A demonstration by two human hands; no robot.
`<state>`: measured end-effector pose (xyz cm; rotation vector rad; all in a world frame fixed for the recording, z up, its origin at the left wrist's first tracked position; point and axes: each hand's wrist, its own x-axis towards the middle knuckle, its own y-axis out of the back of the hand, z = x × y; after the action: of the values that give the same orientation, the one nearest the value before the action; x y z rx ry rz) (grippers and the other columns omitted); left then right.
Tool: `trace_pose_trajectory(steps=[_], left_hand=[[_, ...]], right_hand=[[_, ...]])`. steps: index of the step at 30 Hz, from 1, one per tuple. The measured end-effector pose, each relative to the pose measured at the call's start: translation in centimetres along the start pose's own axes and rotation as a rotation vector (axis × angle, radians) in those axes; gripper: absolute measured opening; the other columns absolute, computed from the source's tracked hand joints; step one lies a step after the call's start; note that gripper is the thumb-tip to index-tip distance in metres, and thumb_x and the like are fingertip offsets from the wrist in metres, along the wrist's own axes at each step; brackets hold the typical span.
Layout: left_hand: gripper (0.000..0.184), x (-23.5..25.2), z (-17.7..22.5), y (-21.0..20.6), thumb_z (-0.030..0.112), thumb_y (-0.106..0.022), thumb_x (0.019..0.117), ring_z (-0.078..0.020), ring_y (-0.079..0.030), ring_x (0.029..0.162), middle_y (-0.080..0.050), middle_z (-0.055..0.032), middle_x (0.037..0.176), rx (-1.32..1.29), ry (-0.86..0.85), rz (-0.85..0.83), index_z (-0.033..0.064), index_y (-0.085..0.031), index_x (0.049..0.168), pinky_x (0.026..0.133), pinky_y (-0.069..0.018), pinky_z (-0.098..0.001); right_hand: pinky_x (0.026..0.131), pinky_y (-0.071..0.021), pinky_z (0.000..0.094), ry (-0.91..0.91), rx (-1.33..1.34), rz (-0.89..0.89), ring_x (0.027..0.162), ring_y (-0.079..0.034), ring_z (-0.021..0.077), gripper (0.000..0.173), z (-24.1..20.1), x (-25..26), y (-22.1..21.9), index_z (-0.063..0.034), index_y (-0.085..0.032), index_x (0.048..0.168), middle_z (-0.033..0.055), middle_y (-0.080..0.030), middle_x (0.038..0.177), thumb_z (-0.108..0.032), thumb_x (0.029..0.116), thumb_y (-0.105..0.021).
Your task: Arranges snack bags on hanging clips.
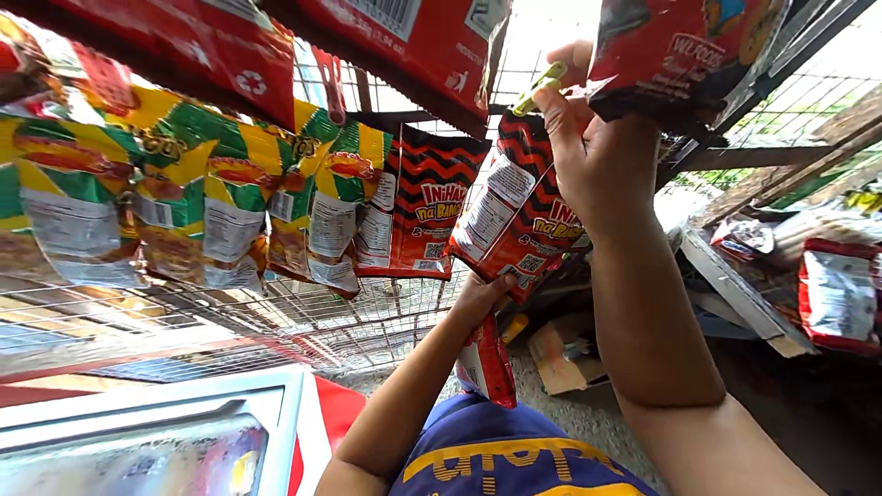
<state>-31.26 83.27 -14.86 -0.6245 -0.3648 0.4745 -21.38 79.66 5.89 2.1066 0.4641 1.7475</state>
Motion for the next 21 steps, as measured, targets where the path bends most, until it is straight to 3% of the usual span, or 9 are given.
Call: trace_pose_trajectory(steps=[3,7,10,12,14,17,21], left_hand=[[0.017,0.0,-0.5,-0.2,0.021,-0.078,0.0889,0.0011,-0.054,0.049,-0.064,0.007,0.063,-0.019,0.031,-0.008,0.0123,-0.064,0.092,0.049,-0.0463,-0.0153],[0.007,-0.1,-1.0,-1.1,0.01,-0.069,0.0925,0.0002,-0.051,0.047,-0.062,0.0062,0.061,-0.076,0.082,0.031,0.0112,-0.062,0.093,0.048,-0.0449,-0.0162],[0.006,-0.3,-1.1,-1.1,0.009,-0.067,0.094,0.0004,-0.051,0.047,-0.061,0.007,0.06,-0.088,0.065,0.055,0.0114,-0.062,0.091,0.049,-0.0445,-0.0163],[0.008,-0.3,-1.4,-0.9,0.013,-0.072,0.0919,0.0002,-0.051,0.046,-0.061,0.0068,0.059,-0.1,0.033,0.056,0.0123,-0.066,0.088,0.049,-0.0448,-0.0166],[0.009,-0.3,-1.6,-0.7,0.015,-0.076,0.0899,0.0011,-0.052,0.047,-0.063,0.0065,0.061,-0.102,-0.002,0.043,0.0138,-0.067,0.088,0.049,-0.0451,-0.0158],[0.01,-0.3,-1.6,-0.7,0.018,-0.078,0.089,0.0015,-0.052,0.048,-0.063,0.007,0.061,-0.089,-0.022,0.047,0.0149,-0.068,0.087,0.049,-0.0444,-0.0154],[0.008,-0.4,-1.4,-0.9,0.015,-0.075,0.0909,0.0009,-0.053,0.048,-0.064,0.0058,0.062,-0.075,-0.028,0.071,0.0128,-0.068,0.088,0.05,-0.0453,-0.0155]], right_hand=[[0.1,-0.0499,0.0372,0.024,-0.017,-0.01,0.113,-0.068,0.0262,0.033,-0.2,-0.2,-0.1,-0.0024,-0.067,0.129,0.0199,-0.071,0.118,-0.023,0.1051,-0.057],[0.094,-0.0515,0.0338,0.001,0.071,-0.071,0.106,-0.067,0.0197,0.039,-0.7,-0.3,0.0,-0.0022,-0.062,0.133,0.0171,-0.07,0.116,-0.027,0.1033,-0.057],[0.099,-0.0493,0.0376,0.0,0.087,-0.108,0.115,-0.066,0.0232,0.042,-0.6,-0.3,0.1,-0.0032,-0.062,0.136,0.0192,-0.069,0.122,-0.028,0.1024,-0.058],[0.084,-0.0507,0.0352,-0.018,0.095,-0.135,0.095,-0.066,0.0188,0.035,-0.8,-0.4,0.1,-0.0016,-0.068,0.124,0.0161,-0.071,0.105,-0.026,0.0992,-0.059],[0.069,-0.0464,0.0341,-0.015,0.066,-0.171,0.078,-0.06,0.016,0.03,-1.0,-0.5,0.2,-0.0024,-0.069,0.112,0.0113,-0.067,0.09,-0.024,0.0957,-0.057],[0.073,-0.0497,0.0531,0.032,-0.077,-0.233,0.089,-0.069,0.0316,0.026,-1.2,-0.6,-0.1,-0.0081,-0.073,0.104,0.0151,-0.072,0.094,-0.028,0.0944,-0.058],[0.076,-0.0507,0.0579,0.107,-0.244,-0.328,0.089,-0.071,0.0336,0.026,-1.8,-0.7,-0.7,-0.0169,-0.076,0.114,0.0119,-0.074,0.095,-0.027,0.1007,-0.056]])
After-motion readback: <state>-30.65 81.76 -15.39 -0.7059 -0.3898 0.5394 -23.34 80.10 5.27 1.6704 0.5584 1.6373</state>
